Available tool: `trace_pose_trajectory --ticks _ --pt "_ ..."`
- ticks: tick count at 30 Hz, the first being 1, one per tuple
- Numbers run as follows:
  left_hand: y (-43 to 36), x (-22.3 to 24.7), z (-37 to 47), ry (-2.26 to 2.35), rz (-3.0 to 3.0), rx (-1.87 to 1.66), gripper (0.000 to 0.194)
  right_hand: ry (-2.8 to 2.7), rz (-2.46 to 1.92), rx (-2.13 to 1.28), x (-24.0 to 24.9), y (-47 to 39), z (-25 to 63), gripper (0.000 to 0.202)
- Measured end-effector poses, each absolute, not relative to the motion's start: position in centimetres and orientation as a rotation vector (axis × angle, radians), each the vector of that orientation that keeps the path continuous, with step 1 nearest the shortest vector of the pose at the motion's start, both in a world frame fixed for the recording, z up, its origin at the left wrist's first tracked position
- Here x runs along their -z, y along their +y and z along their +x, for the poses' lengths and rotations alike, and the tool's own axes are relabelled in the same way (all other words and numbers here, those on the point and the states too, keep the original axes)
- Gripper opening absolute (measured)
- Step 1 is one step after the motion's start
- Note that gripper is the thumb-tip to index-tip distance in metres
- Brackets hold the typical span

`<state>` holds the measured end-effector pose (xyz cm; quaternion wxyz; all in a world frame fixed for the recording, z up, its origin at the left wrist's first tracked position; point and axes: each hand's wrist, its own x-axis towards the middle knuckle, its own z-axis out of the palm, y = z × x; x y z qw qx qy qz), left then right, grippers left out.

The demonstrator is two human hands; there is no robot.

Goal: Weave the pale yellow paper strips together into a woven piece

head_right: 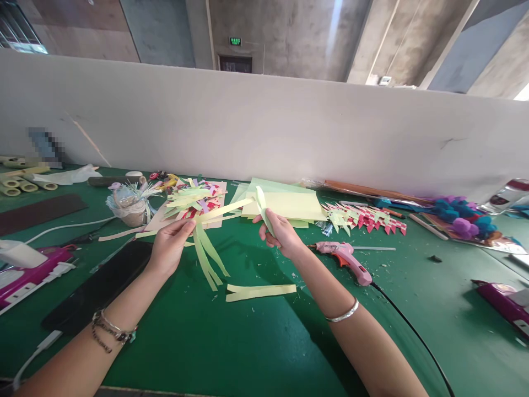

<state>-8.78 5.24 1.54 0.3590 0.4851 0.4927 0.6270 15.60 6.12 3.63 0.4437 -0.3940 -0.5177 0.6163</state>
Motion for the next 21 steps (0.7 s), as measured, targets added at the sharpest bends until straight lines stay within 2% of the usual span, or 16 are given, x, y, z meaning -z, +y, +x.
trace_pose_trajectory --ticks 21 --pt "5.23 -1.71 -8.64 1.274 1.27 -1.63 0.044 -1.246 -0.978 -1.566 -3.58 6.22 15.64 0.036"
